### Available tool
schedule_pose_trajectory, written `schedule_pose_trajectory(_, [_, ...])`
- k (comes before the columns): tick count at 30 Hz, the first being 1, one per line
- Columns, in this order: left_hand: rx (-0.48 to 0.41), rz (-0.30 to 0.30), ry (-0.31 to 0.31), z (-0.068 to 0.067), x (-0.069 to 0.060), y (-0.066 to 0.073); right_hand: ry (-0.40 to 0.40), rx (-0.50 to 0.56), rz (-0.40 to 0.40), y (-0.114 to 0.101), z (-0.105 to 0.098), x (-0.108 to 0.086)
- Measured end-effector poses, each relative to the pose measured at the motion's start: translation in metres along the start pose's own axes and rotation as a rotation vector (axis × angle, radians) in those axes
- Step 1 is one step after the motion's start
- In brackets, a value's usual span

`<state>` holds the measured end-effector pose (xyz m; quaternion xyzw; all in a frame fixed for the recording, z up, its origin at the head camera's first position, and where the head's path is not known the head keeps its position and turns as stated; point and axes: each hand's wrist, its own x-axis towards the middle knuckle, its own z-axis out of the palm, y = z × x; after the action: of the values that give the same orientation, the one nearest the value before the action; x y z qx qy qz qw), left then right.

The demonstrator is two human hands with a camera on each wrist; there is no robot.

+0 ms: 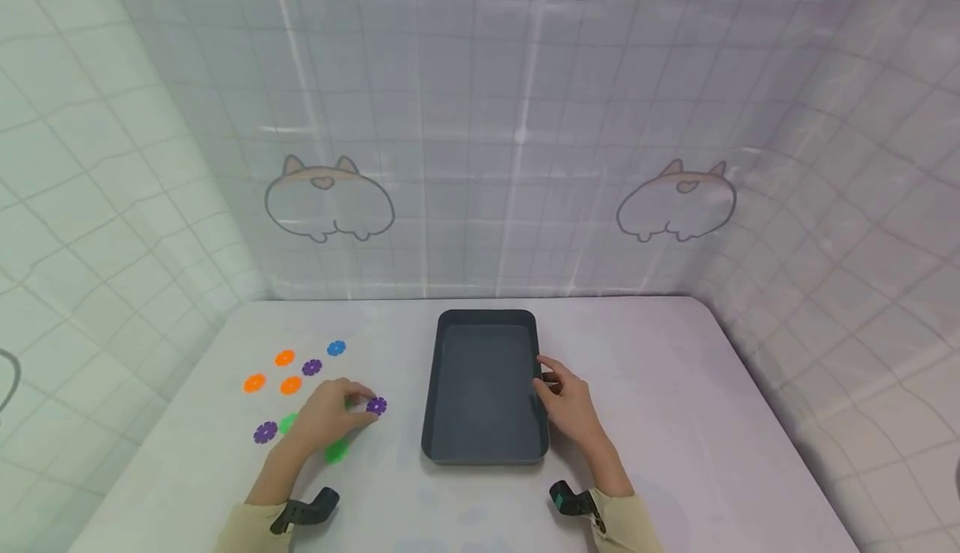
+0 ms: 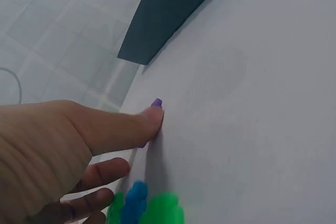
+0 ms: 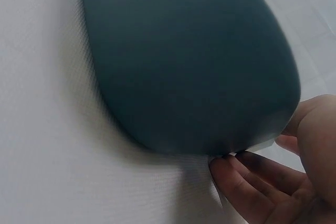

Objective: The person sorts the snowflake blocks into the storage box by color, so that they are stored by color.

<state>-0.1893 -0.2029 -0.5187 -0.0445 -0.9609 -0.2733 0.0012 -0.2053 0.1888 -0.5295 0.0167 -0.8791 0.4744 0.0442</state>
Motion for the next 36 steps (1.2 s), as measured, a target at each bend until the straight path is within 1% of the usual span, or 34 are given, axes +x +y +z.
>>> schedule_pose_trajectory(4, [0.011,0.024,0.002,0.001,0.002,0.006,-0.006,-0.010,0.004,-0.001,0.000,0.002])
schedule_pose_trajectory(9, [0.072,0.011,0.002,-0.003,0.002,0.013,-0.019,-0.016,0.018,-0.002,0.001,0.003])
schedule_pose_trajectory(11, [0.080,0.012,-0.003,-0.004,0.003,0.014,-0.021,-0.019,0.020,-0.003,0.001,0.003])
schedule_pose_trajectory(15, [0.051,0.028,-0.010,-0.003,0.006,0.013,-0.017,-0.024,0.021,-0.002,0.001,0.002])
schedule_pose_trajectory(21, [0.008,0.001,-0.022,0.000,0.012,0.013,-0.008,-0.025,0.016,-0.003,0.000,0.002])
schedule_pose_trajectory(23, [-0.021,0.001,-0.024,0.001,0.015,0.014,0.000,-0.017,0.016,-0.003,-0.001,0.002])
schedule_pose_trajectory(25, [-0.072,0.009,-0.025,0.001,0.017,0.016,0.003,-0.014,0.011,-0.004,-0.001,0.002])
schedule_pose_trajectory(28, [-0.192,0.016,-0.014,0.003,0.019,0.018,-0.005,-0.005,0.005,-0.004,-0.001,0.002])
schedule_pose_trajectory(31, [-0.382,0.009,-0.015,0.003,0.023,0.024,-0.012,0.002,0.003,-0.004,0.000,0.001])
schedule_pose_trajectory(34, [-0.568,-0.009,-0.015,0.002,0.028,0.033,-0.007,0.001,0.003,-0.004,0.000,0.001])
schedule_pose_trajectory(35, [-0.620,-0.020,-0.012,0.001,0.030,0.037,-0.007,-0.002,0.003,-0.004,0.000,0.001])
schedule_pose_trajectory(36, [-0.652,-0.023,-0.003,0.002,0.032,0.042,-0.006,-0.004,0.002,-0.005,0.000,0.001])
